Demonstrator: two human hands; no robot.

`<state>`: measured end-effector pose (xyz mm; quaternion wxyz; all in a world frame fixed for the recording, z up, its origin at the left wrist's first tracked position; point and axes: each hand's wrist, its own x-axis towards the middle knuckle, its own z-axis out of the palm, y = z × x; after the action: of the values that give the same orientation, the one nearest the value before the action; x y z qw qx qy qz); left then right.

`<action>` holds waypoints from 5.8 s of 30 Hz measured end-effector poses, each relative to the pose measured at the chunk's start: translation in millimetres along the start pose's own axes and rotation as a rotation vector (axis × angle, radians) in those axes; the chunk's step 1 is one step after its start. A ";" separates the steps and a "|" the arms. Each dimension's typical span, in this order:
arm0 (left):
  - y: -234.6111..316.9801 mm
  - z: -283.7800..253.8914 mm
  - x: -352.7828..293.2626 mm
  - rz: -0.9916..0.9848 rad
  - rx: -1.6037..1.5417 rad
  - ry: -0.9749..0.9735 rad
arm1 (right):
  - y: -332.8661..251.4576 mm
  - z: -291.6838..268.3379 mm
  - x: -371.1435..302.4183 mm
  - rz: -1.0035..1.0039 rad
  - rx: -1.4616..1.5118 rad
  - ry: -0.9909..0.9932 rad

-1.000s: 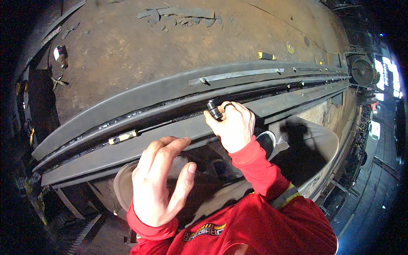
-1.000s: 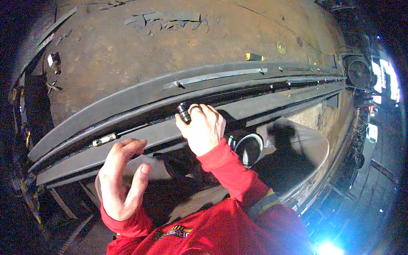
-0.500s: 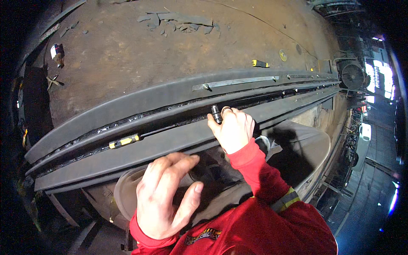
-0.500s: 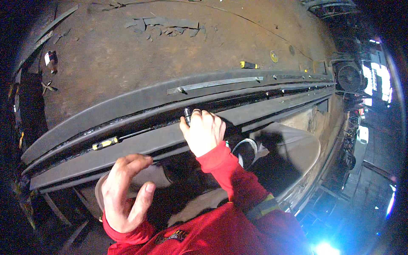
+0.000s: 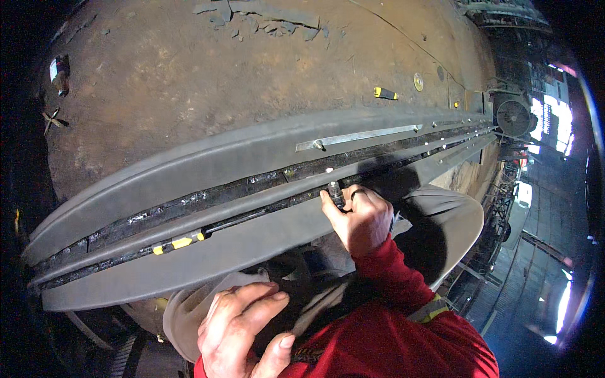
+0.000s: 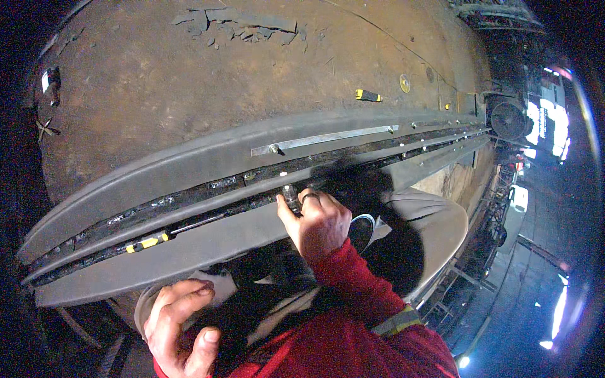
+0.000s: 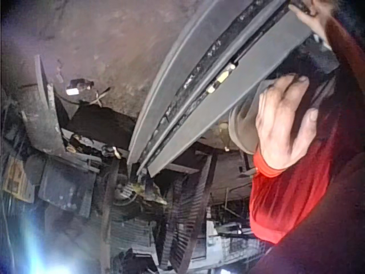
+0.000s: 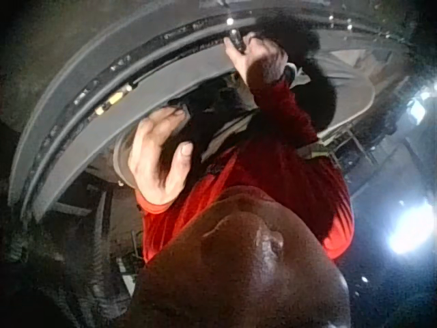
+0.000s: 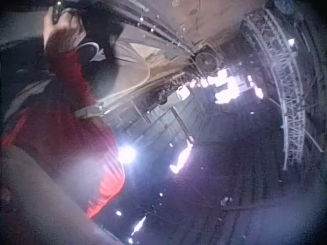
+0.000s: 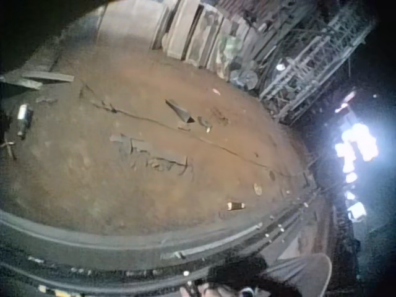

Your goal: The person assembles a metal frame structure by inserting bolts into pre-drilled holes and tightening them with a screwdriver. They adjust the alignment of the metal beams to ensure proper fit during the assembly process.

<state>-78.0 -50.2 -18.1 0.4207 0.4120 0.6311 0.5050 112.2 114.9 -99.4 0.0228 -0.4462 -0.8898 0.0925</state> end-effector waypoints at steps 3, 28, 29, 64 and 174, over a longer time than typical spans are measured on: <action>-6.6 -3.1 0.7 -0.041 0.005 0.014 | -1.2 0.2 1.3 0.038 0.036 -0.017; -28.1 -7.6 14.7 -0.138 0.011 0.082 | 19.0 -19.3 43.0 0.599 0.780 -0.686; -28.5 -7.9 14.5 -0.132 0.017 0.092 | 19.2 -19.1 39.7 0.556 0.700 -0.693; -29.1 -26.5 -2.3 -0.051 0.000 0.126 | -2.8 -19.1 23.4 0.248 0.167 -0.451; -24.2 -5.4 -22.4 -0.131 0.066 0.312 | 0.5 -33.4 3.9 0.772 0.946 -0.698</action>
<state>-78.6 -76.5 -38.6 0.3359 0.3002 0.7303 0.5135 114.3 123.2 -66.9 -0.1070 -0.6167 -0.4874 0.6088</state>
